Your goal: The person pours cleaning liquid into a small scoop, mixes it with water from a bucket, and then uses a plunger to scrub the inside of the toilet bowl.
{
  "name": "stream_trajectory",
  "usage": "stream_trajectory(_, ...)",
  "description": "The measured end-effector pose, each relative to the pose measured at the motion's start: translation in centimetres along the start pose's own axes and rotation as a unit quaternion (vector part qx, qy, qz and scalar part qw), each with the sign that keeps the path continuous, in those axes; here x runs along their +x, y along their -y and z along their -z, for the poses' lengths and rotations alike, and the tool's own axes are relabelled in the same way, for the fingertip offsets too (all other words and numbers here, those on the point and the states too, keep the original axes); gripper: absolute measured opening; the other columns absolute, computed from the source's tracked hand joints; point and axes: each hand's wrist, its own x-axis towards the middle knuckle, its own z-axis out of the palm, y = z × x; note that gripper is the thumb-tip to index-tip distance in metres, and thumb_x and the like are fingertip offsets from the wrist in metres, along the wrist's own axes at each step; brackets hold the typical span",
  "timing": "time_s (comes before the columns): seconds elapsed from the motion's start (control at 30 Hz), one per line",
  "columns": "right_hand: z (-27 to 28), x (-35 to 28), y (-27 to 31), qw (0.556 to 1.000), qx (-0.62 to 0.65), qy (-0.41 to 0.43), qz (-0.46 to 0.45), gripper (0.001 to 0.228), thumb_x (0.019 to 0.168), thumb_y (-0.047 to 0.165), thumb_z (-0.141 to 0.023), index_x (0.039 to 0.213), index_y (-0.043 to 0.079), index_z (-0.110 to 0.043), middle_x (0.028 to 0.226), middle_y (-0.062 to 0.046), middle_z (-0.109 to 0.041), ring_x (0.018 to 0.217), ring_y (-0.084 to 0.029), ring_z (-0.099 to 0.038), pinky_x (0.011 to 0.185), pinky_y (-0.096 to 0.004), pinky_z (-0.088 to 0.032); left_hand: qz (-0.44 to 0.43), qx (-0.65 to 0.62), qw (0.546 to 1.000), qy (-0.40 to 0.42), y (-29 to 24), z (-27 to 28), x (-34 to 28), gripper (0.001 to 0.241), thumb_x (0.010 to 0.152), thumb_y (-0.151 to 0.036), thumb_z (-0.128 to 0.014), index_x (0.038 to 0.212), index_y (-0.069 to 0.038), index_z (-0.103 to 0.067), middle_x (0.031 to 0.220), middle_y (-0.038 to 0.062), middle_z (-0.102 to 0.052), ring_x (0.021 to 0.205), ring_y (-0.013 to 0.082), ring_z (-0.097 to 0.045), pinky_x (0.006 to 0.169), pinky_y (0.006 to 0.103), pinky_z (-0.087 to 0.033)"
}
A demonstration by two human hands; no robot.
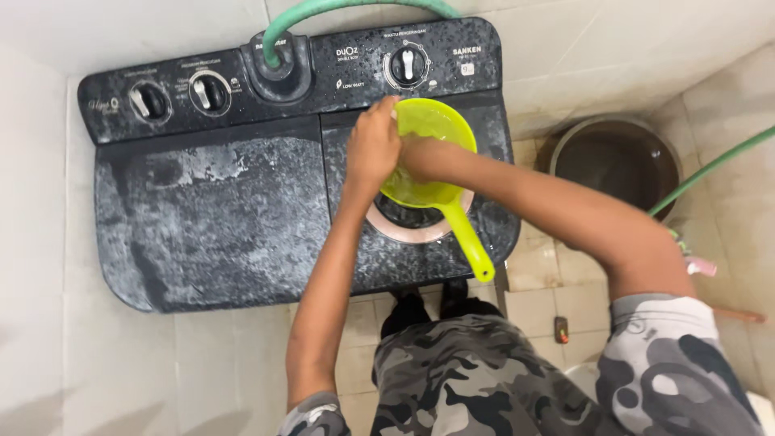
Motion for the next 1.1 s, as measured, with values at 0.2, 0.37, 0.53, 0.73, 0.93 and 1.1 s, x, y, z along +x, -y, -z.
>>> stream_trajectory(0.2,2.8,-1.7,1.1,0.972,-0.087,0.165,0.140,0.025,0.081,0.016,-0.069,0.102,0.005,-0.076,0.102,-0.021,-0.075,0.094,-0.038,-0.073,0.080,-0.049,-0.057,0.034,-0.003,0.999,-0.025,-0.2,-0.7,-0.9,0.028,0.100,-0.011,-0.055,0.122,-0.009,-0.070,0.105,0.024,-0.072,0.098,0.0449,-0.068,0.083,0.0535,-0.053)
stream_trajectory(0.37,2.5,-3.1,0.2,0.987,-0.138,0.065,0.040,0.022,0.084,0.016,-0.069,0.101,0.004,-0.078,0.106,-0.020,-0.075,0.099,-0.038,-0.073,0.083,-0.049,-0.057,0.033,-0.002,0.999,-0.039,-1.2,-0.5,-1.4,0.034,0.094,-0.009,-0.055,0.123,-0.012,-0.072,0.104,0.024,-0.072,0.097,0.0443,-0.068,0.083,0.0525,-0.054)
stream_trajectory(0.53,0.7,-0.8,-0.8,0.997,0.019,-0.069,0.039,0.024,0.090,0.013,-0.065,0.110,0.002,-0.072,0.112,-0.022,-0.072,0.100,-0.041,-0.070,0.082,-0.051,-0.055,0.021,0.006,0.999,-0.042,-1.1,-0.4,-1.6,0.029,0.098,-0.012,-0.055,0.123,-0.013,-0.071,0.104,0.023,-0.072,0.096,0.0449,-0.068,0.082,0.0533,-0.053)
stream_trajectory(0.73,0.7,-1.7,-0.2,0.981,-0.088,0.125,0.119,0.023,0.086,0.014,-0.065,0.103,0.006,-0.077,0.106,-0.018,-0.077,0.103,-0.035,-0.072,0.090,-0.047,-0.053,0.023,-0.031,0.999,-0.025,0.5,-0.6,-1.3,0.033,0.097,-0.010,-0.054,0.126,-0.010,-0.070,0.102,0.027,-0.070,0.097,0.0461,-0.067,0.083,0.0540,-0.053)
stream_trajectory(0.93,-1.2,0.3,-3.0,0.944,-0.266,0.179,0.075,0.024,0.085,0.021,-0.073,0.105,0.008,-0.080,0.107,-0.015,-0.076,0.103,-0.035,-0.073,0.089,-0.045,-0.055,-0.001,-0.075,0.997,-0.020,1.8,-1.2,-0.9,0.035,0.098,-0.006,-0.053,0.129,-0.005,-0.068,0.102,0.030,-0.068,0.098,0.0474,-0.067,0.084,0.0533,-0.053)
stream_trajectory(1.1,-3.2,3.0,-1.9,0.989,-0.111,-0.093,0.010,0.036,0.068,0.007,-0.079,0.103,0.000,-0.074,0.113,-0.024,-0.068,0.099,-0.040,-0.068,0.081,-0.044,-0.056,0.007,-0.107,0.994,-0.010,2.2,-0.9,-0.9,0.037,0.097,-0.004,-0.052,0.132,-0.002,-0.065,0.103,0.032,-0.067,0.099,0.0470,-0.067,0.083,0.0516,-0.055)
